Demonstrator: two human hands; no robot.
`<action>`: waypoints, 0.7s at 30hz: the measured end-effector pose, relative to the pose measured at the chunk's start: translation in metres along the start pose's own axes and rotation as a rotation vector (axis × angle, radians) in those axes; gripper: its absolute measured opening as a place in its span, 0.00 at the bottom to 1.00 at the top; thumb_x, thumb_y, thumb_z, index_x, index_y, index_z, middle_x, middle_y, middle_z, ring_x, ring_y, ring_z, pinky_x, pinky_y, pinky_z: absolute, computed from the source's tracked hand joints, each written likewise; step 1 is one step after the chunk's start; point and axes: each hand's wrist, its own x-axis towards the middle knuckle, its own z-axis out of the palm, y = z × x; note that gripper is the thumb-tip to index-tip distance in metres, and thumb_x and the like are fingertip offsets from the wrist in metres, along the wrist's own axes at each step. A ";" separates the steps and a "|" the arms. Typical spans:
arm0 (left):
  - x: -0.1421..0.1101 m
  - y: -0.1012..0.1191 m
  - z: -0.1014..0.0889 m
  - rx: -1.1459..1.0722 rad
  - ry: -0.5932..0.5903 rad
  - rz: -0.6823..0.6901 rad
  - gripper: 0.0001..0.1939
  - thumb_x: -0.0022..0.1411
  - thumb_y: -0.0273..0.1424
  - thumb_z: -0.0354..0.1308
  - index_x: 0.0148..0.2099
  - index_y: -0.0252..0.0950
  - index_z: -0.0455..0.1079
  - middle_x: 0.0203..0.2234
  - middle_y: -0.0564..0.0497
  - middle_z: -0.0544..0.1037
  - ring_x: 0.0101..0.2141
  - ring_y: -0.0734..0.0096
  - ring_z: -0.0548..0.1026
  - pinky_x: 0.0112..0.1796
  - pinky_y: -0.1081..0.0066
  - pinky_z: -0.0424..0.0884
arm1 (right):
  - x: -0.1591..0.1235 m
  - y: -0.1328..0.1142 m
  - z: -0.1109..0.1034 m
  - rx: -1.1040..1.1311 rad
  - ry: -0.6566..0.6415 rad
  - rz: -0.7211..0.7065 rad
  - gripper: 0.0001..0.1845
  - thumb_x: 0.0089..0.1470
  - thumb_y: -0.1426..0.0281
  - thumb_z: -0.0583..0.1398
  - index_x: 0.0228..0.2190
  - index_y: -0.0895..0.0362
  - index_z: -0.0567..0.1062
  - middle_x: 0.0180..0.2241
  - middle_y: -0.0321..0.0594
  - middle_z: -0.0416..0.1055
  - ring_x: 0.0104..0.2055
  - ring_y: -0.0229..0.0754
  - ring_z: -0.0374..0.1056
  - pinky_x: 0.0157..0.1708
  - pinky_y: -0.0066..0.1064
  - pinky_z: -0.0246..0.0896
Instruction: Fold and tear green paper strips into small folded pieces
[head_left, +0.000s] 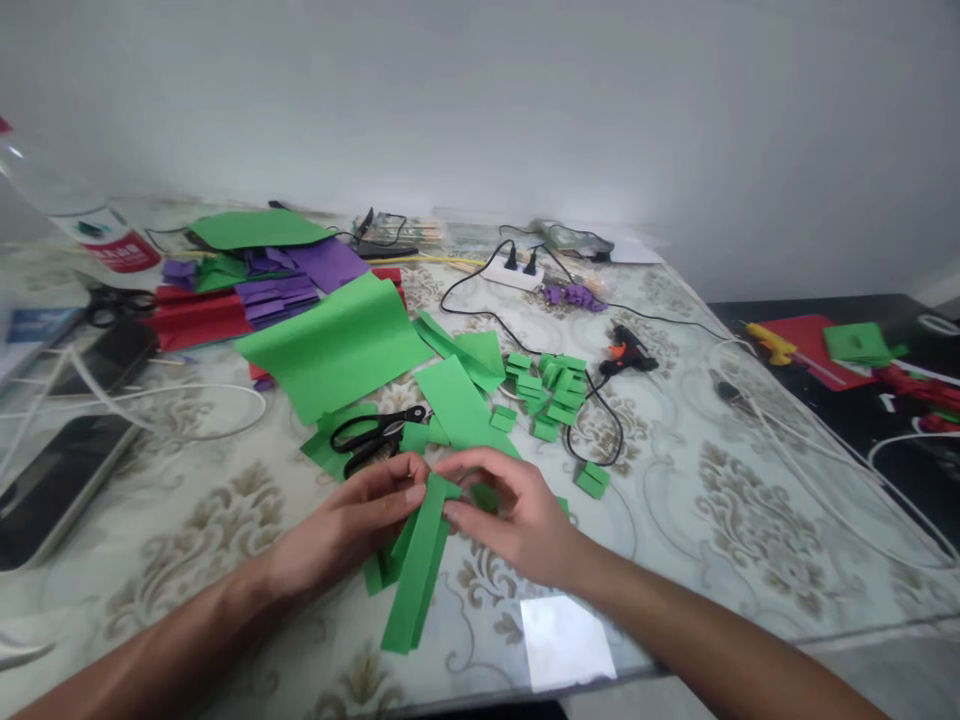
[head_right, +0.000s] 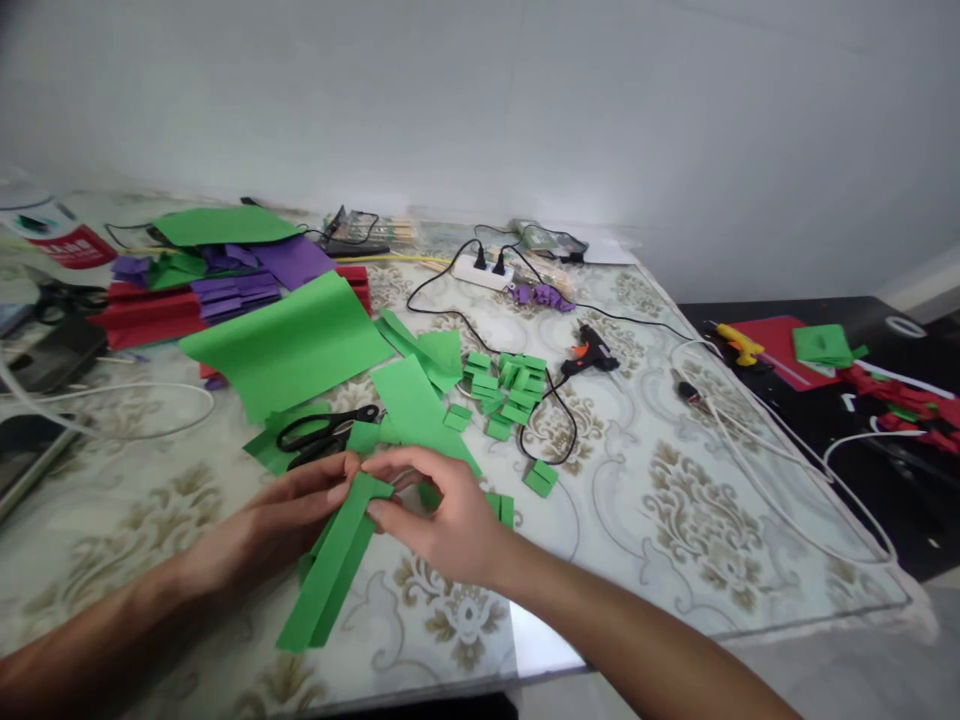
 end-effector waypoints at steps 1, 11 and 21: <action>0.000 -0.001 0.000 0.007 -0.010 0.002 0.15 0.60 0.39 0.73 0.39 0.36 0.72 0.33 0.51 0.76 0.35 0.68 0.76 0.36 0.72 0.71 | 0.001 0.000 0.000 0.024 -0.007 0.031 0.15 0.55 0.71 0.67 0.46 0.54 0.80 0.42 0.41 0.82 0.36 0.40 0.77 0.36 0.31 0.75; -0.003 0.006 0.000 0.556 -0.018 0.195 0.17 0.71 0.46 0.61 0.38 0.36 0.71 0.30 0.52 0.73 0.32 0.69 0.71 0.34 0.71 0.68 | 0.003 0.001 -0.006 -0.049 0.019 0.156 0.10 0.57 0.68 0.64 0.40 0.56 0.84 0.26 0.36 0.74 0.27 0.38 0.66 0.28 0.30 0.59; -0.017 0.007 -0.001 1.241 -0.266 0.701 0.24 0.67 0.17 0.54 0.60 0.42 0.68 0.43 0.48 0.76 0.41 0.67 0.76 0.41 0.69 0.73 | 0.008 0.015 -0.003 0.017 -0.093 0.406 0.08 0.50 0.72 0.61 0.33 0.59 0.80 0.21 0.31 0.66 0.22 0.34 0.56 0.21 0.27 0.46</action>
